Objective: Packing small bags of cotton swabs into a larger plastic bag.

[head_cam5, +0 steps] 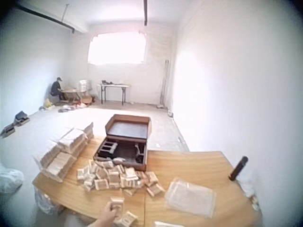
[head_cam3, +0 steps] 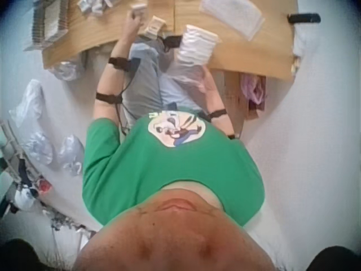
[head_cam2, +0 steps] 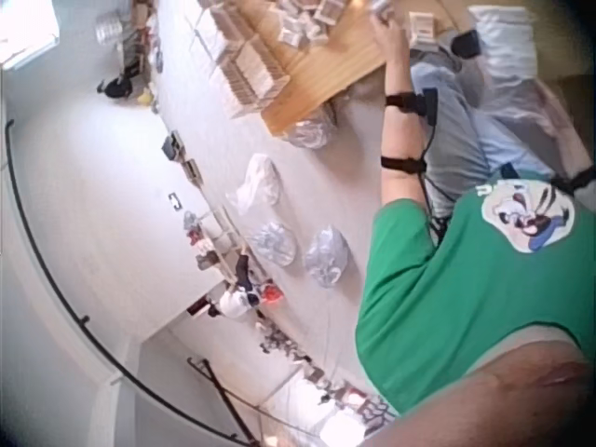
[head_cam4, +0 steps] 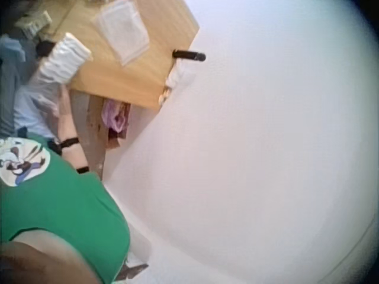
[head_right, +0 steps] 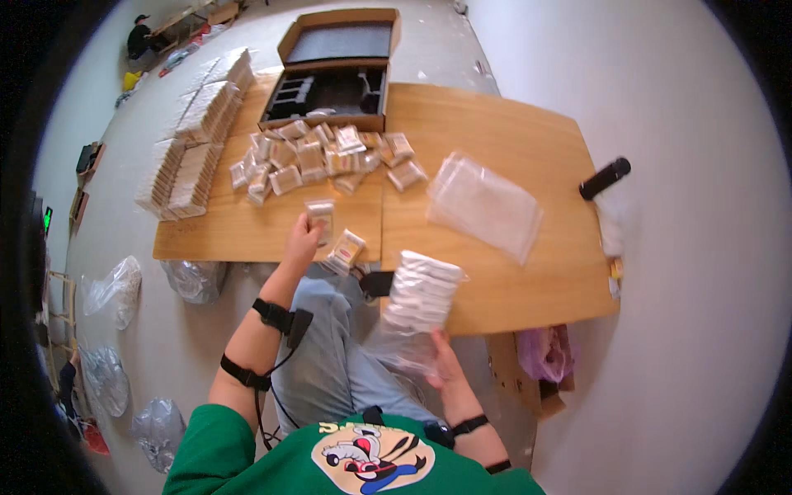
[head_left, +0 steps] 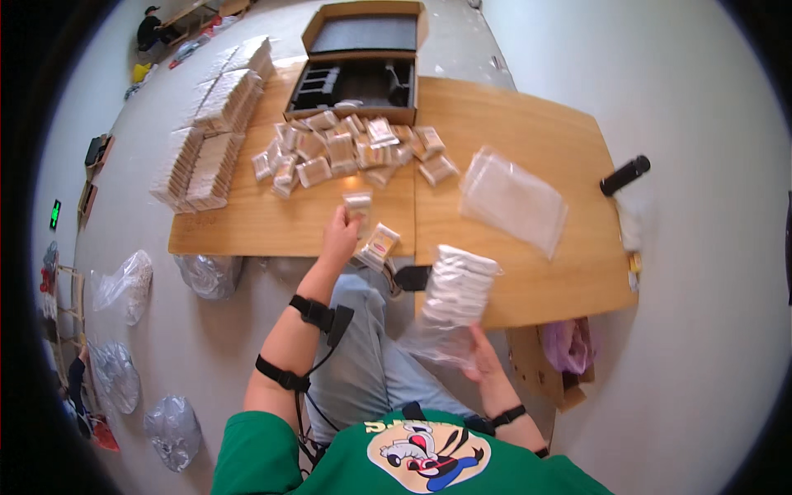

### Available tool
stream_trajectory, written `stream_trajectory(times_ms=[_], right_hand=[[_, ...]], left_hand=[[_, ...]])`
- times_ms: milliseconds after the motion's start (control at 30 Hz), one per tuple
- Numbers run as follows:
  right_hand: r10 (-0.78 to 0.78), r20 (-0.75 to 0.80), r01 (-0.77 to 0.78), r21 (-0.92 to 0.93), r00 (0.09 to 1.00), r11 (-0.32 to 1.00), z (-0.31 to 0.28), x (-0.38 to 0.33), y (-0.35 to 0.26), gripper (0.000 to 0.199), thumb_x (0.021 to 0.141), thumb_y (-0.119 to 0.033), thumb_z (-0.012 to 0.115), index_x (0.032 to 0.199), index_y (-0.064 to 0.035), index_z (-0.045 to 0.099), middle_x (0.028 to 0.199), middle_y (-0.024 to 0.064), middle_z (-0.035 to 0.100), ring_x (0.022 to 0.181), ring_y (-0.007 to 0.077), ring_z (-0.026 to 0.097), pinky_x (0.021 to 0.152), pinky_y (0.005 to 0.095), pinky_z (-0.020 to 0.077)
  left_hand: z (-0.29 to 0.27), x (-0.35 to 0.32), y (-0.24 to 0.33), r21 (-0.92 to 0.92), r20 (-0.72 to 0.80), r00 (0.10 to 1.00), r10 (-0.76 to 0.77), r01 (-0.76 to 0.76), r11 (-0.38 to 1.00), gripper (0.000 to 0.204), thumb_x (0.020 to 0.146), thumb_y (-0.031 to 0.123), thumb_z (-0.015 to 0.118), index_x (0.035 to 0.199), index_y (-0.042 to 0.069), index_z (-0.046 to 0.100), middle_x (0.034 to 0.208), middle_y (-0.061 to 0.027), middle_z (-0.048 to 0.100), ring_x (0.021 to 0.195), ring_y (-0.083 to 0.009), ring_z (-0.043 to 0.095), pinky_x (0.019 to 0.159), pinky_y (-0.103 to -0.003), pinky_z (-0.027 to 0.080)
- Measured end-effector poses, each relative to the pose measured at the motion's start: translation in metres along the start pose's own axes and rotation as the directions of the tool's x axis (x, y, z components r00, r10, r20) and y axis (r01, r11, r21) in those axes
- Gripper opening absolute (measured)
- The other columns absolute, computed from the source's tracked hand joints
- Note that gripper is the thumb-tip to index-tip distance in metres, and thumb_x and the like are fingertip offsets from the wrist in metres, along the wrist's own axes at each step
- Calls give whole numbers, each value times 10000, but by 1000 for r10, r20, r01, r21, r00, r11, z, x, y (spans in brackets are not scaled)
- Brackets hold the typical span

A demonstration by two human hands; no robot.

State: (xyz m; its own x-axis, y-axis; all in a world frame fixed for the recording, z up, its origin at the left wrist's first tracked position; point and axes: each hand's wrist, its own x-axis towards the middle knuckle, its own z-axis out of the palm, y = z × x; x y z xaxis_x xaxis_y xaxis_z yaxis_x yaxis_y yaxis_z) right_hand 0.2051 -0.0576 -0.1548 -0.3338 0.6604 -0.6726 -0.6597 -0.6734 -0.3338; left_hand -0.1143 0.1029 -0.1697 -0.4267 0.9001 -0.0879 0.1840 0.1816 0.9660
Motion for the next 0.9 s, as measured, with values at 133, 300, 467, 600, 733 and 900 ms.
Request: stream_trajectory(times_ms=[133,300,467,600,733,900], right_hand=[[136,290,-185,145,947,972,-33,24,4,316,950,-213,508,1242,-98,480,1081,119,609,794,136,614,562,219,519],[-21,188,-13,177,982,984,3,10,-28,243,945,-167,499,1154,-46,523,907,105,623,573,69,499,417,155,393],[-435,16,434,-115,900,894,39,-2,-71,386,934,-108,500,1288,-81,349,937,143,611,559,90,487,433,188,397],[-516,51,517,2,855,856,82,-21,-93,548,911,-62,531,1363,-112,226,961,163,595,701,183,607,575,242,526],[-584,211,615,-125,784,779,80,-13,-92,533,913,-95,527,1368,-149,254,1090,179,547,954,233,613,781,333,542],[-545,526,758,-466,652,456,91,-13,-77,809,788,48,568,1455,-188,177,1367,218,318,1226,327,439,955,376,438]], left_hand=[[24,-76,-7,-1,243,959,-146,151,989,198,902,188,566,1023,32,549,870,-25,610,799,-89,570,630,-279,481],[27,-128,32,-306,349,917,-193,306,902,235,938,180,530,1151,79,523,1026,-22,606,904,-130,602,742,-316,528],[24,-135,65,-490,283,956,-82,218,844,233,943,191,535,1138,63,531,1010,-30,615,914,-136,610,778,-315,530],[29,-144,100,-568,318,948,30,165,806,233,928,219,574,1095,57,566,950,11,619,825,-50,566,678,-211,468],[47,-162,129,-663,345,929,135,139,736,234,934,189,564,1111,36,565,978,-10,619,847,-61,568,731,-210,467],[74,-164,113,-505,479,864,155,127,854,251,955,201,523,1090,-6,561,966,-50,639,865,-90,588,736,-237,482]])
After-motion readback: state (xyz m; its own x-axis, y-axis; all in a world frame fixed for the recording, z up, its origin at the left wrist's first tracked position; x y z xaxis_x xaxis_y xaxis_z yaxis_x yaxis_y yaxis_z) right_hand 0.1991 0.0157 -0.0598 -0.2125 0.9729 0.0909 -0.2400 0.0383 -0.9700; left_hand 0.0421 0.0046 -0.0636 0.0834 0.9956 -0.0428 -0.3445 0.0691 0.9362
